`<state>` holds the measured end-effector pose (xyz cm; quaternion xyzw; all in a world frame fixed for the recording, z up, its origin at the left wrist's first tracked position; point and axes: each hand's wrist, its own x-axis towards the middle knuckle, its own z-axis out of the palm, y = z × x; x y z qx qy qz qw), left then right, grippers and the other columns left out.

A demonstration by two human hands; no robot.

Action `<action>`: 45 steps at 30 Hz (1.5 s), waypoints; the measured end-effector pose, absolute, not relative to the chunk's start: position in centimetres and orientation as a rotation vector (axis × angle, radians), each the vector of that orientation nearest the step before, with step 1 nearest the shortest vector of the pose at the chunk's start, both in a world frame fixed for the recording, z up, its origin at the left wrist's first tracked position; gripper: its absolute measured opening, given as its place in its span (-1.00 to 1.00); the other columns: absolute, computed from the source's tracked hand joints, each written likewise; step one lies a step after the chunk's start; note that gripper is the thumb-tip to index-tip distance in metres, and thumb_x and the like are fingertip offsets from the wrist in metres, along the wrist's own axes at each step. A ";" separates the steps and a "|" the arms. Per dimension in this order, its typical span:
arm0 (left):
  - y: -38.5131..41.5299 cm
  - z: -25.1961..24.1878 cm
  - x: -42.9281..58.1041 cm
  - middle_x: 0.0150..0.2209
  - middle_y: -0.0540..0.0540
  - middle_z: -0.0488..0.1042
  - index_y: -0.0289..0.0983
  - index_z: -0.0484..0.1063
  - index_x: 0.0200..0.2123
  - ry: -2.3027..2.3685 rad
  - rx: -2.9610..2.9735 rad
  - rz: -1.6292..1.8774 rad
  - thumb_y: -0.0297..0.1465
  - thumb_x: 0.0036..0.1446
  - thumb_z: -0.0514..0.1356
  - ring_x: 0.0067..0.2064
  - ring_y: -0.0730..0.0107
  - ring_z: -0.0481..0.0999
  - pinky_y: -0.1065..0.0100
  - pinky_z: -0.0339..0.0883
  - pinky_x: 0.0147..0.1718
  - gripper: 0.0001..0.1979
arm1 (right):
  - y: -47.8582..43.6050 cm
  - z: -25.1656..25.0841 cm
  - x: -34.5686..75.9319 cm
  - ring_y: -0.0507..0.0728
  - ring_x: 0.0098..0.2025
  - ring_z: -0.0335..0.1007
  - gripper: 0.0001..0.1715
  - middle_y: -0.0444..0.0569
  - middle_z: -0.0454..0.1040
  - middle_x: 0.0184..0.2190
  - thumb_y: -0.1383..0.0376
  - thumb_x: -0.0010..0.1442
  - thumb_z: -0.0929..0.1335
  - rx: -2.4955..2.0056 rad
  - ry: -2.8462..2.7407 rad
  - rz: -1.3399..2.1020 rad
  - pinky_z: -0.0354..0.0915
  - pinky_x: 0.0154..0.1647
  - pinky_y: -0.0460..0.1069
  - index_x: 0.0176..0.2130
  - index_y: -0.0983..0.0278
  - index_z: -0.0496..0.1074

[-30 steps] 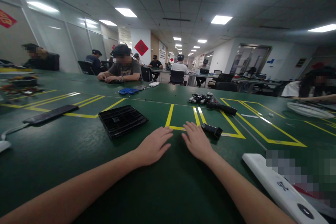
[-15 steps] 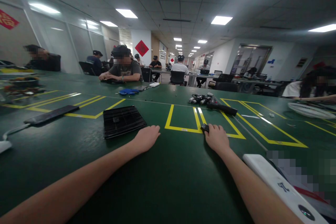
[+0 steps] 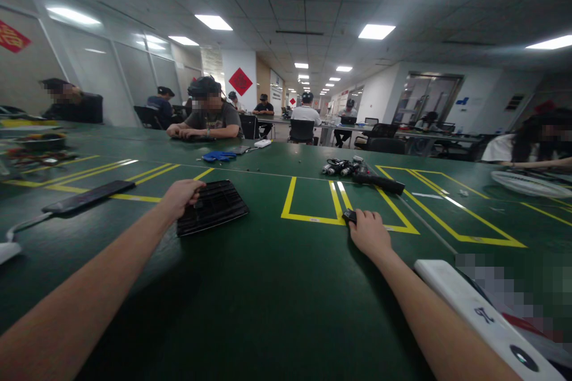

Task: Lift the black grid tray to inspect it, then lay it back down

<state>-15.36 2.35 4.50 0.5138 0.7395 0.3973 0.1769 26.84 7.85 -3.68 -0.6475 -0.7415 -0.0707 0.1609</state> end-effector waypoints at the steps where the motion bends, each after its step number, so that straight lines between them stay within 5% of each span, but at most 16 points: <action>1: 2.1 4.2 -16.2 -0.68 0.08 0.16 -0.39 0.30 -0.52 2.163 1.465 1.096 -0.37 0.03 0.09 -0.50 0.49 0.24 0.46 0.09 -0.46 -0.81 | 7.8 -3.6 26.8 0.28 -0.02 0.11 -0.52 0.15 0.33 -0.09 0.18 0.14 0.13 -1.846 -2.116 -0.203 0.13 -0.08 0.10 -0.02 0.38 0.26; 4: 1.7 3.4 -17.8 -0.69 0.08 0.16 -0.38 0.30 -0.58 2.393 1.630 0.775 -0.40 -0.20 0.27 -0.46 0.39 0.28 0.43 0.08 -0.43 -0.80 | 7.7 -3.5 26.8 0.29 -0.01 0.11 -0.51 0.15 0.33 -0.08 0.19 0.13 0.13 -1.849 -2.113 -0.190 0.15 -0.09 0.11 -0.01 0.38 0.26; 7: 1.8 3.0 -18.3 -0.68 0.07 0.17 -0.36 0.31 -0.60 2.487 1.822 0.398 -0.34 -0.17 0.26 -0.49 0.41 0.28 0.46 0.07 -0.44 -0.78 | 7.8 -3.6 26.9 0.29 0.00 0.11 -0.50 0.14 0.33 -0.07 0.17 0.13 0.14 -1.850 -2.116 -0.171 0.14 -0.08 0.12 0.00 0.37 0.25; 13: 1.8 3.5 -17.7 -0.58 -0.01 0.32 -0.32 0.35 -0.60 2.405 2.081 0.185 -0.19 -0.17 0.23 -0.48 0.42 0.29 0.48 0.04 -0.50 -0.71 | 7.9 -3.7 27.3 0.29 0.01 0.10 -0.52 0.16 0.33 -0.07 0.23 0.12 0.18 -1.796 -2.092 -0.149 0.08 0.00 0.12 -0.01 0.41 0.27; 17: 2.3 3.0 -14.9 -0.51 -0.09 0.37 -0.28 0.34 -0.57 2.412 1.989 0.341 -0.04 -0.18 0.16 -0.45 0.31 0.33 0.41 0.04 -0.53 -0.61 | 7.7 -3.2 26.2 0.25 0.04 0.07 -0.52 0.11 0.33 -0.06 0.30 0.07 0.26 -1.645 -2.013 0.036 0.04 0.07 0.09 0.00 0.41 0.27; 22: 2.7 1.2 -6.9 -0.39 -0.11 0.37 -0.30 0.32 -0.41 2.265 1.867 0.885 -0.05 -0.06 0.06 -0.36 0.30 0.35 0.39 0.12 -0.46 -0.60 | 5.7 -2.7 22.5 0.15 0.01 0.17 -0.49 0.02 0.32 -0.05 0.29 0.04 0.30 -1.256 -2.035 0.547 0.11 0.06 0.07 0.02 0.30 0.24; 28: 0.2 -0.7 0.4 -0.43 -0.04 0.29 -0.31 0.28 -0.31 1.866 1.986 1.063 -0.11 0.01 0.04 -0.38 0.37 0.30 0.37 0.17 -0.44 -0.64 | 3.4 -3.0 20.3 0.14 0.03 0.22 -0.53 0.01 0.34 -0.03 0.27 0.03 0.33 -0.718 -2.021 1.023 0.16 0.06 0.09 -0.03 0.28 0.28; 45: -2.1 -1.2 1.4 -0.31 -0.07 0.31 -0.28 0.26 -0.21 1.694 2.140 0.907 -0.18 -0.07 0.15 -0.30 0.34 0.31 0.32 0.20 -0.33 -0.62 | 2.5 -2.9 20.8 0.13 0.19 0.01 -0.41 0.05 0.13 0.15 0.12 0.11 0.24 -0.696 -2.283 0.828 -0.08 0.22 0.11 0.09 0.29 0.18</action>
